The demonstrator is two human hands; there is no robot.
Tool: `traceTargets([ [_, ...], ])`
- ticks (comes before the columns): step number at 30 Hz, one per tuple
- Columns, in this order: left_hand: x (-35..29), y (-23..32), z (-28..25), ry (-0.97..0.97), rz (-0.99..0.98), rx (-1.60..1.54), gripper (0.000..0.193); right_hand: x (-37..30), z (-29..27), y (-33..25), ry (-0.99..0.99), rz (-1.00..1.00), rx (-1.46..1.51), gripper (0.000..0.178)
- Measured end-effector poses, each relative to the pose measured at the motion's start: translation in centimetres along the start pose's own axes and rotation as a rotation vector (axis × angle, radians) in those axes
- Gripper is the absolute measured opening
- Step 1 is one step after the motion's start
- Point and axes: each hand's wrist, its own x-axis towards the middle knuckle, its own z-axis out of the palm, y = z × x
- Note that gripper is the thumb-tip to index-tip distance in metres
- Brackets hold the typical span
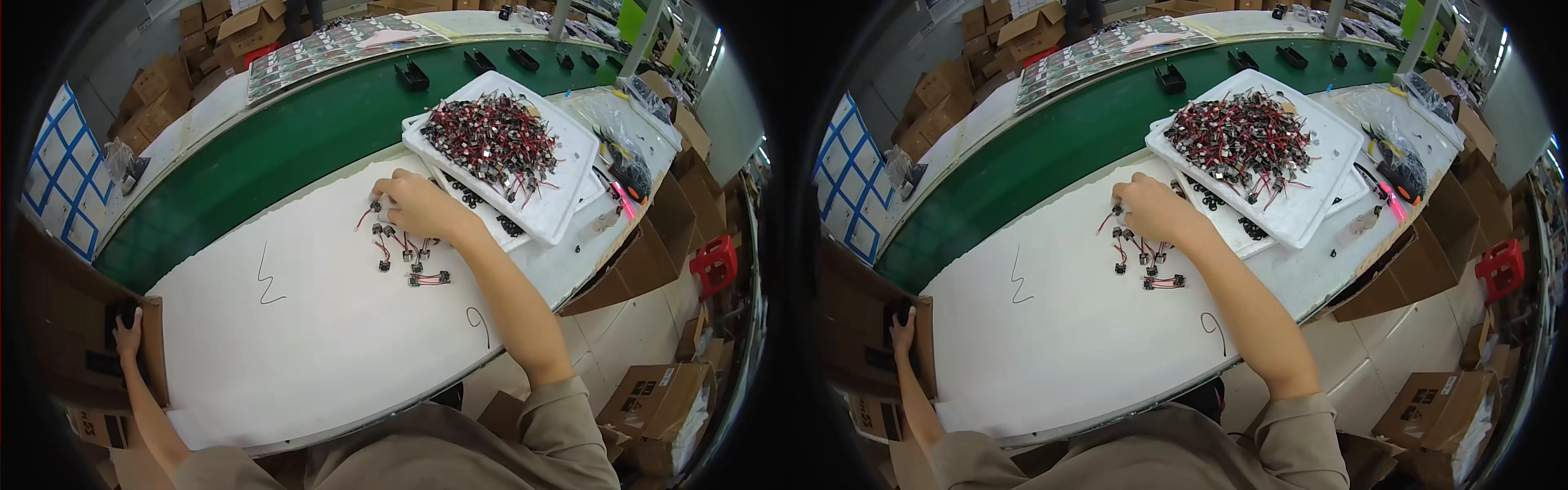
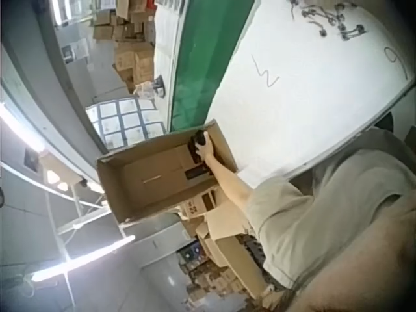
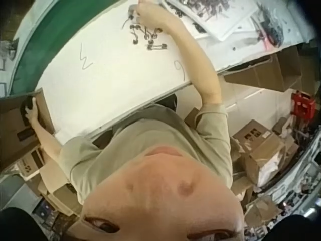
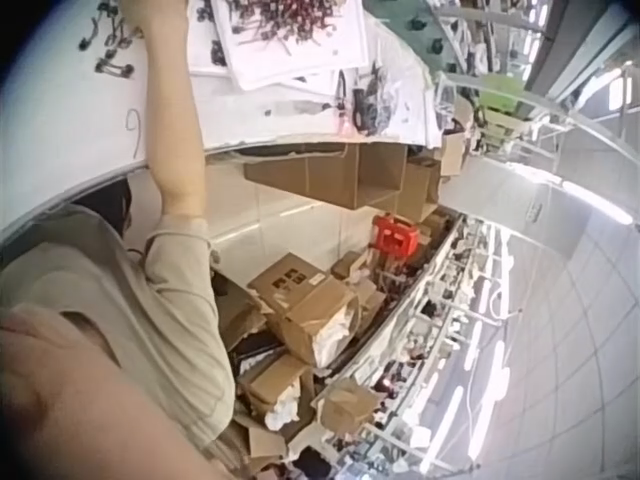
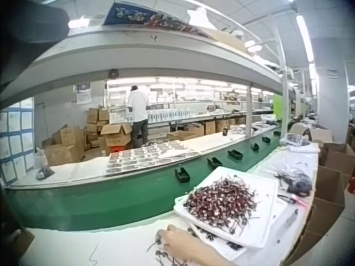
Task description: The person assembles small fan components by hand, inserting electronic components into plastic fan housings.
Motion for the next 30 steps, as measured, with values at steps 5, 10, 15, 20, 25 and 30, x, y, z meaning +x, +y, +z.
traceTargets([
  [5, -9.1, 5.0, -2.6, 0.045, 0.102, 0.254, 0.075, 0.4, 0.0, -0.1, -0.054, -0.058, 0.030, 0.025],
  [10, -17.6, 6.4, -2.6, 0.249, 0.407, 0.112, 0.056, 1.0, 0.4, 0.3, 0.083, -0.163, 0.044, 0.015],
  [15, -24.5, 14.4, -3.5, 0.013, 0.692, -0.231, 0.045, 1.0, 0.2, -0.1, 0.024, -0.053, 0.093, 0.017],
  [20, -29.3, 20.8, -5.2, -0.235, 1.117, -0.379, 0.044, 0.8, -0.3, 0.4, 0.071, -0.027, 0.138, 0.015],
  [25, -30.3, 25.7, -6.3, -0.377, 1.233, -0.264, 0.044, 0.7, -1.6, -0.6, 0.122, 0.026, 0.217, 0.016],
  [30, -29.3, 28.5, -6.1, 0.109, 1.504, -0.168, 0.040, 0.9, -1.9, -0.1, 0.236, 0.027, 0.359, 0.024],
])
